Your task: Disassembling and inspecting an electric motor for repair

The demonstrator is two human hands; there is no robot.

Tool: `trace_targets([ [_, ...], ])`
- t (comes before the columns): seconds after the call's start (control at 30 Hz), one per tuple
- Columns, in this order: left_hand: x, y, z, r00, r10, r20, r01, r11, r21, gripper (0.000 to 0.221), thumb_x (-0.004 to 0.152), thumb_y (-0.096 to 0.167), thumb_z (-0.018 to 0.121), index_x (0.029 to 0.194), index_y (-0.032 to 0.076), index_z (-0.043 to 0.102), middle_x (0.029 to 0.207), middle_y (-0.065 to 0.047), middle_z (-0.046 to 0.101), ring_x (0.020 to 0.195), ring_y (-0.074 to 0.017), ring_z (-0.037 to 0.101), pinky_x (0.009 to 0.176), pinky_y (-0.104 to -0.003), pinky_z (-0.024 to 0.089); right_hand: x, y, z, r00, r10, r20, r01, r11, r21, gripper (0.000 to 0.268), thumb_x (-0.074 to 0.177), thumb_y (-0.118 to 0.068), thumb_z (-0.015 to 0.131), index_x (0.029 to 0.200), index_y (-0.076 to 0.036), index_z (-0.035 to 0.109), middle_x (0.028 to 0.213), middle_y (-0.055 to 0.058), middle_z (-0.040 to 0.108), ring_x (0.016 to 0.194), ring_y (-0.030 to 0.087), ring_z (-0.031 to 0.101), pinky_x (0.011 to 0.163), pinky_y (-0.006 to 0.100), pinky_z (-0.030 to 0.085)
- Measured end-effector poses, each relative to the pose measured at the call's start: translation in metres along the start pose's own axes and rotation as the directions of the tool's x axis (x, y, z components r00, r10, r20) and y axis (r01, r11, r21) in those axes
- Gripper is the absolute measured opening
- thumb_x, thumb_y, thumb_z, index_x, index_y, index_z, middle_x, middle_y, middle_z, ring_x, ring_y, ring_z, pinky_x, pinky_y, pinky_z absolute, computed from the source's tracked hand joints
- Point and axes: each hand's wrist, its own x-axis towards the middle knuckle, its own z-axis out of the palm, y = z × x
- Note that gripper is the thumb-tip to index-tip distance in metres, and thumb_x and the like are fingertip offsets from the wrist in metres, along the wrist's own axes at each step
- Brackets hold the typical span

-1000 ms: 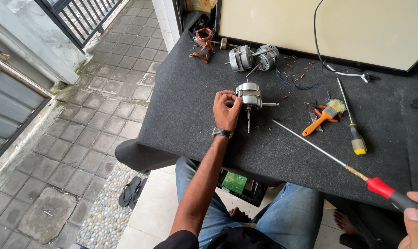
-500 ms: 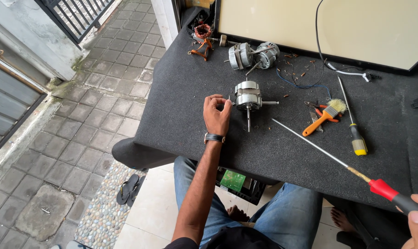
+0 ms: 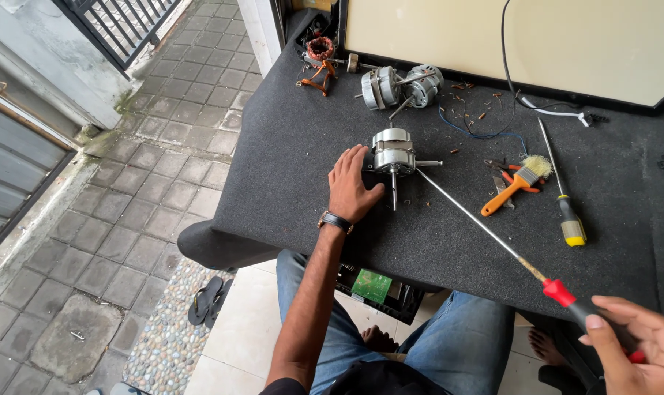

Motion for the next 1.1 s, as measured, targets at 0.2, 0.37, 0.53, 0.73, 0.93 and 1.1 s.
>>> trace_targets([
  [0.2, 0.025, -0.009, 0.019, 0.985, 0.036, 0.167, -0.064, 0.984, 0.167, 0.112, 0.068, 0.063, 0.083, 0.153, 0.01, 0.033, 0.157, -0.01, 0.043, 0.153, -0.033, 0.024, 0.122, -0.057, 0.009, -0.03, 0.087, 0.015, 0.953, 0.299, 0.049, -0.303, 0.95, 0.079, 0.023, 0.101, 0.003, 0.058, 0.123, 0.006, 0.063, 0.115, 0.017, 0.069, 0.065, 0.017, 0.054, 0.053, 0.026, 0.044],
  [0.37, 0.041, 0.002, 0.015, 0.973, -0.034, 0.229, 0.018, 0.997, 0.071, 0.107, 0.067, 0.052, 0.085, 0.153, 0.014, 0.033, 0.157, -0.008, 0.045, 0.155, -0.0303, 0.022, 0.121, -0.062, -0.004, -0.077, 0.12, 0.059, 0.854, 0.516, 0.072, -0.514, 0.813, 0.273, 0.02, 0.104, -0.024, 0.06, 0.101, -0.004, 0.059, 0.089, 0.021, 0.07, 0.049, 0.013, 0.043, 0.038, 0.025, 0.024],
  [0.53, 0.042, 0.005, 0.015, 0.994, 0.014, 0.113, -0.013, 1.0, -0.01, 0.097, 0.061, 0.055, 0.088, 0.141, 0.016, 0.049, 0.146, -0.008, 0.056, 0.146, -0.0264, 0.039, 0.122, -0.058, 0.001, -0.076, 0.116, 0.065, 0.879, 0.473, 0.062, -0.469, 0.832, 0.297, 0.023, 0.107, -0.022, 0.057, 0.093, -0.004, 0.057, 0.079, 0.015, 0.067, 0.045, 0.012, 0.04, 0.041, 0.026, 0.026],
  [0.73, 0.038, 0.027, -0.001, 1.0, 0.001, 0.022, 0.004, 0.966, -0.259, 0.093, 0.056, 0.049, 0.092, 0.13, 0.011, 0.052, 0.127, -0.008, 0.063, 0.119, -0.023, 0.06, 0.112, -0.045, 0.031, -0.075, 0.117, 0.064, 0.877, 0.474, 0.082, -0.472, 0.815, 0.335, 0.022, 0.107, -0.02, 0.058, 0.096, -0.001, 0.058, 0.077, 0.018, 0.066, 0.046, 0.014, 0.04, 0.044, 0.027, 0.03],
  [0.93, 0.042, 0.037, -0.003, 0.997, 0.034, -0.07, -0.069, 0.81, -0.582, 0.09, 0.058, 0.031, 0.094, 0.133, 0.01, 0.049, 0.129, -0.01, 0.051, 0.111, -0.0231, 0.057, 0.096, -0.035, 0.055, -0.076, 0.128, 0.063, 0.886, 0.46, 0.059, -0.454, 0.837, 0.306, 0.023, 0.104, -0.021, 0.061, 0.097, 0.001, 0.062, 0.076, 0.019, 0.068, 0.045, 0.014, 0.04, 0.044, 0.026, 0.032],
  [1.1, 0.054, 0.059, -0.015, 0.981, 0.11, -0.163, -0.177, 0.857, -0.484, 0.09, 0.06, 0.027, 0.094, 0.138, 0.018, 0.049, 0.128, -0.009, 0.049, 0.112, -0.0216, 0.053, 0.09, -0.036, 0.056, -0.083, 0.145, 0.066, 0.906, 0.422, 0.04, -0.41, 0.85, 0.33, 0.022, 0.103, -0.019, 0.062, 0.097, 0.001, 0.062, 0.075, 0.02, 0.068, 0.044, 0.013, 0.042, 0.043, 0.025, 0.033],
])
